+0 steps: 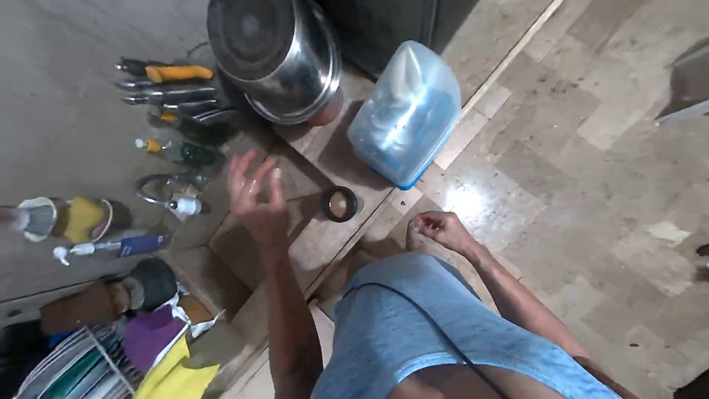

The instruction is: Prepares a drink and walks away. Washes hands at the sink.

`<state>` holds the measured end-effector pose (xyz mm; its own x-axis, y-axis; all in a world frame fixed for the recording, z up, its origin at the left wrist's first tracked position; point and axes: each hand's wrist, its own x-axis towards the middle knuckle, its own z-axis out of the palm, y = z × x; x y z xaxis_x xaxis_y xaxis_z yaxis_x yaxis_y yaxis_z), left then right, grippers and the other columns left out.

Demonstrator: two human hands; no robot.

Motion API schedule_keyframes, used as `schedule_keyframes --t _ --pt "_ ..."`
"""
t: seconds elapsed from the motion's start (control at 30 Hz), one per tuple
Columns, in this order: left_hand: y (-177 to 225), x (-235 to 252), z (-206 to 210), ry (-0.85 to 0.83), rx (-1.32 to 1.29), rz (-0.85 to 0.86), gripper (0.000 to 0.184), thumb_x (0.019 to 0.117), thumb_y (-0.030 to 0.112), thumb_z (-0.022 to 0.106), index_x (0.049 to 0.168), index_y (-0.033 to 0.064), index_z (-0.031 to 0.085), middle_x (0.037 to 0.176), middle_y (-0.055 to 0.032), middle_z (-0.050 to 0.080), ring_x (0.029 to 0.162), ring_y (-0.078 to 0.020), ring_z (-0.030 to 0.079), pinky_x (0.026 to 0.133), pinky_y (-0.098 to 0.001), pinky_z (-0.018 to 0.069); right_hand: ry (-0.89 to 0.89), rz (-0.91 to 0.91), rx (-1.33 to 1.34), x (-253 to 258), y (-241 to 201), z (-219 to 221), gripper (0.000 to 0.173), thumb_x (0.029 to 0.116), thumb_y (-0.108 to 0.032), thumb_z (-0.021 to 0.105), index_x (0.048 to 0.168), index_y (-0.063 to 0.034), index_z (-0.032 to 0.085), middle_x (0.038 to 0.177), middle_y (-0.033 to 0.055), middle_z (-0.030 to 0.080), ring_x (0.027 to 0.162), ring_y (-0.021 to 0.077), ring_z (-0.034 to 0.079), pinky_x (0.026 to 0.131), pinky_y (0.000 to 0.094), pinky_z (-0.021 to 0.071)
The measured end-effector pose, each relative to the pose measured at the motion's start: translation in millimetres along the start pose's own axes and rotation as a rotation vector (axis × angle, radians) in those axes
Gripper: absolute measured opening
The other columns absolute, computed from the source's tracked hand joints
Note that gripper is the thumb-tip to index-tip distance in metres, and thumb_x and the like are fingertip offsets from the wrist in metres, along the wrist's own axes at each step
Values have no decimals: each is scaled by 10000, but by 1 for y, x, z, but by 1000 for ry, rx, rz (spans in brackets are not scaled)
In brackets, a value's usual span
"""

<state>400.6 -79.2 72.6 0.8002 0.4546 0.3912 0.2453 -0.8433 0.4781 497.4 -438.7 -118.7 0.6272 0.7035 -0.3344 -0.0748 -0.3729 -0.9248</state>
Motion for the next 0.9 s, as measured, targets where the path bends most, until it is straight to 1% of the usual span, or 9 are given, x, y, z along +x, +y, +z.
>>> schedule_keyframes --t 0.07,0.13,0.2,0.3,0.43,0.53,0.63,0.8,0.9 --pt "-40 -32 -9 -7 -72 -167 323 1047 236 575 1262 22 688 1472 -155 552 1379 -235 520 1160 -392 432 -55 -56 -13 14 -8 27 575 877 -306 816 1373 -88 623 1217 78 709 1018 179 706 889 393 602" --pt "-78 -78 -10 -43 -186 -329 357 1045 277 595 1327 64 645 1456 -94 583 1310 -193 586 1091 -394 513 -35 -134 -34 34 -20 56 804 809 -316 875 1494 -113 506 1400 97 617 1207 220 641 999 438 557" --pt "-107 -115 -7 -80 -222 -490 376 1019 263 641 1340 68 629 1395 -96 626 1270 -201 610 1073 -422 521 27 -212 -86 56 -32 83 982 739 -359 920 1554 -132 421 1503 104 533 1323 241 567 1078 466 507" --pt "-130 -156 -1 -121 -145 -613 354 987 215 682 1303 55 670 1370 -112 654 1258 -201 627 1052 -412 530 105 -255 -109 84 -49 119 1109 680 -353 959 1585 -130 359 1569 114 462 1401 264 499 1133 493 461" --pt "-164 -187 2 -189 -213 -510 277 974 184 686 1189 14 727 1367 -155 641 1294 -217 600 1087 -386 507 217 -273 -66 107 -51 152 1120 664 -304 973 1574 -83 359 1540 163 482 1394 265 508 1156 467 444" --pt "-182 -192 -1 -238 -244 -431 277 972 191 679 1189 25 731 1364 -169 634 1308 -225 587 1088 -371 505 292 -215 -63 102 -56 161 1109 615 -200 993 1549 -123 400 1453 152 563 1304 271 580 1087 483 500" --pt "-193 -184 0 -278 -263 -367 281 975 210 675 1194 45 735 1375 -163 630 1309 -230 585 1087 -379 500 343 -171 -108 108 -57 163 1047 615 -208 991 1500 -77 447 1363 177 624 1258 288 613 1075 504 504" --pt "-180 -159 1 -321 -358 -207 292 960 219 693 1198 57 738 1386 -152 626 1320 -225 577 1103 -378 492 394 -112 -75 101 -72 171 1048 604 -171 985 1501 -94 449 1327 183 640 1222 295 631 1040 518 523" --pt "-144 -142 -2 -349 -410 -37 464 905 247 761 1281 -11 672 1407 -197 604 1345 -277 561 1130 -417 478 370 -93 50 73 -88 178 1102 650 -117 950 1569 -67 344 1463 191 544 1324 273 564 1111 462 492"
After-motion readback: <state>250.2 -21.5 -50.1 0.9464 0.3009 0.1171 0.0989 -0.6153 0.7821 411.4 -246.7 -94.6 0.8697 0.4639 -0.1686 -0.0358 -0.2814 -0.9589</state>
